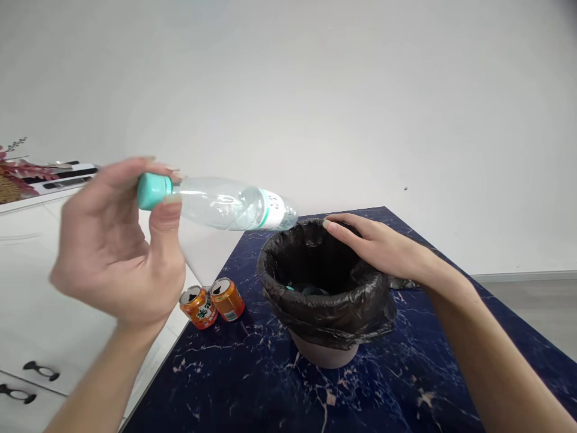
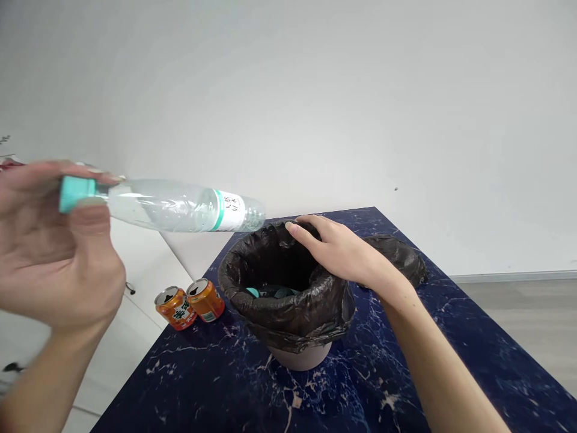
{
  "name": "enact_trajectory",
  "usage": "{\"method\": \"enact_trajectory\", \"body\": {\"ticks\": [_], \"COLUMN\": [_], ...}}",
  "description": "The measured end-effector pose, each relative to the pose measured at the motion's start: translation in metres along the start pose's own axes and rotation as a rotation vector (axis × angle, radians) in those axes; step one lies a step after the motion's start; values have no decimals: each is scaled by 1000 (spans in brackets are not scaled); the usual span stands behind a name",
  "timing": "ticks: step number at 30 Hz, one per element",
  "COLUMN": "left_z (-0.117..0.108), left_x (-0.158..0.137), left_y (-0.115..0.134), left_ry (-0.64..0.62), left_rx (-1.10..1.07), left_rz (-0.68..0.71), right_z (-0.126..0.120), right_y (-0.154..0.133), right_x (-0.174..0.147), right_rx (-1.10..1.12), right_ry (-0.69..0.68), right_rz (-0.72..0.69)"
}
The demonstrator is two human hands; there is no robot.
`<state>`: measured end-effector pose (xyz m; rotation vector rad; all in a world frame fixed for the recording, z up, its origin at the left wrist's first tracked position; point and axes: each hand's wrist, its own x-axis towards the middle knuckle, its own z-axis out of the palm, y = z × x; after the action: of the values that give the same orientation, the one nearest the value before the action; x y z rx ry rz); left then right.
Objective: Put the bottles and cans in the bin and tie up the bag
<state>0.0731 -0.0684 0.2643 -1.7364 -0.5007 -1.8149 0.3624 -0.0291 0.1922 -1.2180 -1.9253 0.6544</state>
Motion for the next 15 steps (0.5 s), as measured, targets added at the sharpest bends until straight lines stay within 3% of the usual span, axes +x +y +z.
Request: {"method": "enact_trajectory", "body": {"ticks": [5,11,15], "left_z": [11,27,39], "left_x": [3,-21,-34], "left_y": [36,28,21], "left_ry": [-237,-627,-786], "left_rx": [-68,-213,-207], "left_rz": [-184,-367,-525], "right_z": [0,0,0], "right_y": [-1,1,1], "right_x": [1,4,5], "right_rx": [43,30,10], "right_ry": [-15,-15,-14], "right_rz": [-29,-40,-47]}}
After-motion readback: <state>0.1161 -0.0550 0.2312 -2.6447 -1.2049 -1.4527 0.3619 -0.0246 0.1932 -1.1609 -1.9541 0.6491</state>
